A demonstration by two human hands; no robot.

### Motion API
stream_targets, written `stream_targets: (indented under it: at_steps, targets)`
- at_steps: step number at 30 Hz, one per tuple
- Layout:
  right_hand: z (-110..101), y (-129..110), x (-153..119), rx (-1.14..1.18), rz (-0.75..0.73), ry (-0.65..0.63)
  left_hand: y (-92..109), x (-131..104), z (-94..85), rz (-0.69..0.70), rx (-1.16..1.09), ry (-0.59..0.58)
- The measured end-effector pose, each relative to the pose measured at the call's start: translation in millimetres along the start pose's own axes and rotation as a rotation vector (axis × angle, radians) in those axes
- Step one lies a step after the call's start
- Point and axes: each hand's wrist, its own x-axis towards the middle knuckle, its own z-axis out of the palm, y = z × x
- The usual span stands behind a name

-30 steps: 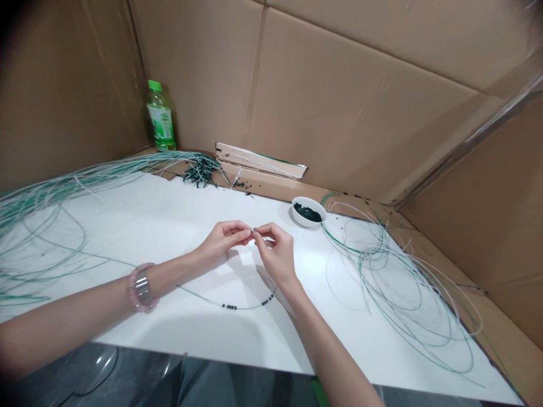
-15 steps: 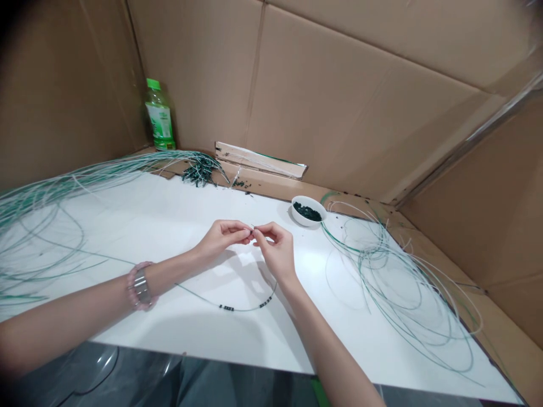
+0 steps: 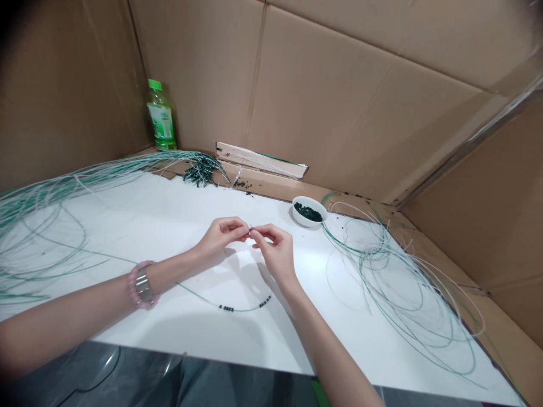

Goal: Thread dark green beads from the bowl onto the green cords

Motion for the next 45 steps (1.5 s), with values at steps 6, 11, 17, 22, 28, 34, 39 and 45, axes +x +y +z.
stream_targets:
  at_steps: [6, 11, 17, 22, 28, 34, 39, 45]
  targets:
    - [-3, -3, -2, -0.103, -0.115, 0.112, -2, 2, -1.5, -0.030, -0.111, 0.095]
    - [-6, -6, -1, -0.132, -0.192, 0.151, -1, 1, -0.9, -0.066, -0.165, 0.099]
    - [-6, -5, -3, -0.149, -0.217, 0.139, 0, 1, 0.0, -0.080, -0.172, 0.097]
    - [-6, -7, -6, -0.273, -0.327, 0.174, -1, 1, 0.1, -0.056, -0.140, 0.073]
    - [-7, -11, -6, -0.584, -0.480, 0.096, -1, 1, 1.0, -0.033, -0.113, 0.078]
    - [-8, -8, -5, -0.655, -0.506, 0.055, 2, -1, 2.7, 0.001, -0.046, 0.055]
    - [-7, -7, -5, -0.659, -0.505, 0.041, 4, -2, 2.8, 0.020, 0.020, 0.059]
    - [-7, -7, -4, -0.657, -0.502, 0.036, 4, -1, 2.4, 0.026, 0.038, 0.053]
